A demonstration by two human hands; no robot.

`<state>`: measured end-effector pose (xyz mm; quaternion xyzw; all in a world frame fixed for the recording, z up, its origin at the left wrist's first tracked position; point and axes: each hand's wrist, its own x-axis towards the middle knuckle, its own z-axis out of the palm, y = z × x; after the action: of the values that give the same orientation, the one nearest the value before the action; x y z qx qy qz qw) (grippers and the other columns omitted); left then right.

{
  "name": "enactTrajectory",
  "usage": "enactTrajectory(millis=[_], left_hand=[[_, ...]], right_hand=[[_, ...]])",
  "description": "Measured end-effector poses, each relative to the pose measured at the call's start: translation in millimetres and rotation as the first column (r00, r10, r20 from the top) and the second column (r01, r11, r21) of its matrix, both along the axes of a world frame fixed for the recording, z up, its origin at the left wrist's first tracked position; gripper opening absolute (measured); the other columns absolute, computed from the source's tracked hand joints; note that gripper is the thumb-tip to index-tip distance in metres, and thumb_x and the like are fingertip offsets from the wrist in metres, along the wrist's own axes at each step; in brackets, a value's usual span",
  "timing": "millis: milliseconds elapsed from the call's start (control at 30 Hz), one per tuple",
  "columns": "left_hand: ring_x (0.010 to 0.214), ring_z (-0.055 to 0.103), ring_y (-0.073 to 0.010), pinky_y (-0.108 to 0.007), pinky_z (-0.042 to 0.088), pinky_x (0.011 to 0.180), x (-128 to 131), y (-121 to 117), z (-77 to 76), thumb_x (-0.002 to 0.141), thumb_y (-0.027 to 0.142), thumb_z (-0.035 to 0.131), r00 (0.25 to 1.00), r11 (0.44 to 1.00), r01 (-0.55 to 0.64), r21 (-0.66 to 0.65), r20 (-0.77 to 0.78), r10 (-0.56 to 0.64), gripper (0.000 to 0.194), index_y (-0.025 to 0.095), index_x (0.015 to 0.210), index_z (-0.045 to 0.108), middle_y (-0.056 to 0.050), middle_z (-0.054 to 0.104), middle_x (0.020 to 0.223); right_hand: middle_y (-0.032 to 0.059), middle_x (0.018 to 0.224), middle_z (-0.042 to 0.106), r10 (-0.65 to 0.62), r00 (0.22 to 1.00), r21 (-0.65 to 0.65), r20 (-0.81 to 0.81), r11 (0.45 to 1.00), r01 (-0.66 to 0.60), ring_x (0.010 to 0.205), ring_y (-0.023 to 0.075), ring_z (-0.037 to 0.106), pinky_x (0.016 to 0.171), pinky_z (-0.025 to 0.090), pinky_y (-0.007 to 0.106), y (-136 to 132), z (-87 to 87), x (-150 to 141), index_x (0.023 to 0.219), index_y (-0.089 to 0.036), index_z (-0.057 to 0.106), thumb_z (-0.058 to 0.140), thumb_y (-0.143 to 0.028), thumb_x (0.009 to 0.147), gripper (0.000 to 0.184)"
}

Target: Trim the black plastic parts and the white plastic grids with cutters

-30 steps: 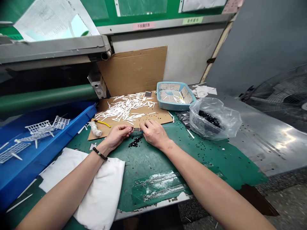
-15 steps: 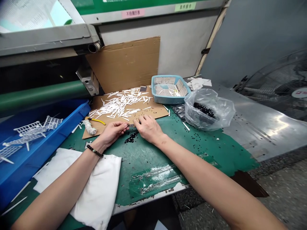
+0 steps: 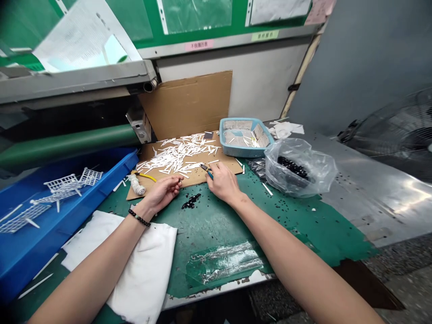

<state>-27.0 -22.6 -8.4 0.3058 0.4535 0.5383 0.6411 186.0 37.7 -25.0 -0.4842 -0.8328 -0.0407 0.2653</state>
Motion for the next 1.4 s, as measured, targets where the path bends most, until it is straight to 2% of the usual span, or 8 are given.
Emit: enactTrajectory(millis=[133, 233, 367, 467, 567, 667, 933, 1400], left_hand=[[0.059, 0.05, -0.0078, -0.019, 0.039, 0.055, -5, -2, 4.9, 0.071, 0.022, 0.064, 0.994, 0.995, 0.063, -0.072, 0.089, -0.056, 0.009, 0.012, 0.071, 0.062, -0.005, 0.061, 0.073], [0.056, 0.046, -0.0089, -0.021, 0.035, 0.054, -1, -5, 4.1, 0.072, 0.026, 0.063, 0.981, 0.998, 0.055, -0.03, -0.183, -0.06, 0.013, 0.014, 0.069, 0.06, -0.002, 0.059, 0.069], [0.061, 0.05, -0.0155, -0.026, 0.032, 0.059, 10, -14, -1.5, 0.073, 0.031, 0.064, 0.661, 0.978, 0.148, 0.145, -0.75, 0.012, 0.014, 0.018, 0.07, 0.064, -0.001, 0.061, 0.066], [0.067, 0.054, -0.0199, -0.028, 0.033, 0.065, 14, -20, -6.0, 0.076, 0.031, 0.062, 0.46, 0.948, 0.236, 0.216, -0.884, 0.087, 0.01, 0.021, 0.075, 0.066, -0.003, 0.063, 0.07], [0.074, 0.055, -0.0217, -0.029, 0.034, 0.069, 15, -22, -8.9, 0.077, 0.028, 0.06, 0.403, 0.921, 0.281, 0.27, -0.904, 0.142, 0.007, 0.023, 0.074, 0.064, -0.004, 0.062, 0.076], [0.074, 0.054, -0.0206, -0.029, 0.035, 0.069, 14, -18, -10.3, 0.078, 0.031, 0.06, 0.478, 0.932, 0.251, 0.262, -0.871, 0.116, 0.01, 0.022, 0.073, 0.06, -0.003, 0.062, 0.075], [0.068, 0.052, -0.0121, -0.023, 0.035, 0.062, 5, -13, -9.9, 0.065, 0.038, 0.076, 0.914, 0.986, -0.048, 0.161, -0.391, 0.109, 0.033, 0.015, 0.086, 0.064, -0.002, 0.063, 0.078], [0.07, 0.055, -0.0109, -0.024, 0.038, 0.064, 6, -13, -12.1, 0.062, 0.031, 0.081, 0.958, 0.993, -0.031, 0.117, -0.281, 0.063, 0.033, 0.014, 0.087, 0.07, -0.003, 0.068, 0.08]], right_hand=[[0.015, 0.099, 0.051, -0.013, 0.995, 0.024, 0.102, 1.0, 0.011, 0.092, 0.0286, 0.049, 0.08, 0.042, 0.035, 1, 3.7, 8, 0.131, -0.004, 0.044, 0.056, -0.022, 0.079, 0.056], [0.0153, 0.102, 0.048, 0.06, 0.996, 0.038, 0.071, 0.997, -0.063, 0.094, 0.0289, 0.048, 0.082, 0.043, 0.037, -2, 4.7, 7, 0.13, -0.004, 0.043, 0.059, -0.02, 0.076, 0.059], [0.0165, 0.111, 0.047, 0.138, 0.984, 0.12, -0.116, 0.985, -0.124, 0.094, 0.0255, 0.052, 0.08, 0.046, 0.034, 0, 5.7, 7, 0.115, -0.009, 0.054, 0.057, -0.024, 0.084, 0.035], [0.0125, 0.105, 0.053, 0.186, 0.977, 0.184, -0.103, 0.969, -0.165, 0.093, 0.0245, 0.053, 0.083, 0.044, 0.034, 5, 5.8, 14, 0.111, -0.014, 0.06, 0.055, -0.029, 0.09, 0.026], [0.0086, 0.097, 0.058, 0.195, 0.98, 0.216, -0.05, 0.96, -0.18, 0.091, 0.0237, 0.053, 0.083, 0.042, 0.034, 8, 4.0, 20, 0.114, -0.019, 0.062, 0.055, -0.034, 0.092, 0.027], [0.0071, 0.094, 0.059, 0.179, 0.983, 0.193, -0.033, 0.966, -0.169, 0.086, 0.0214, 0.055, 0.077, 0.042, 0.03, 8, 1.8, 22, 0.116, -0.02, 0.062, 0.055, -0.04, 0.092, 0.031], [0.0097, 0.099, 0.059, 0.216, 0.97, 0.094, 0.11, 0.969, -0.227, 0.091, 0.0237, 0.054, 0.075, 0.042, 0.031, -8, 6.0, 8, 0.114, -0.018, 0.06, 0.059, -0.043, 0.09, 0.035], [0.0095, 0.099, 0.057, 0.336, 0.922, 0.08, 0.195, 0.931, -0.356, 0.088, 0.0227, 0.046, 0.078, 0.036, 0.033, -18, 6.4, -3, 0.114, -0.018, 0.061, 0.061, -0.03, 0.086, 0.03]])
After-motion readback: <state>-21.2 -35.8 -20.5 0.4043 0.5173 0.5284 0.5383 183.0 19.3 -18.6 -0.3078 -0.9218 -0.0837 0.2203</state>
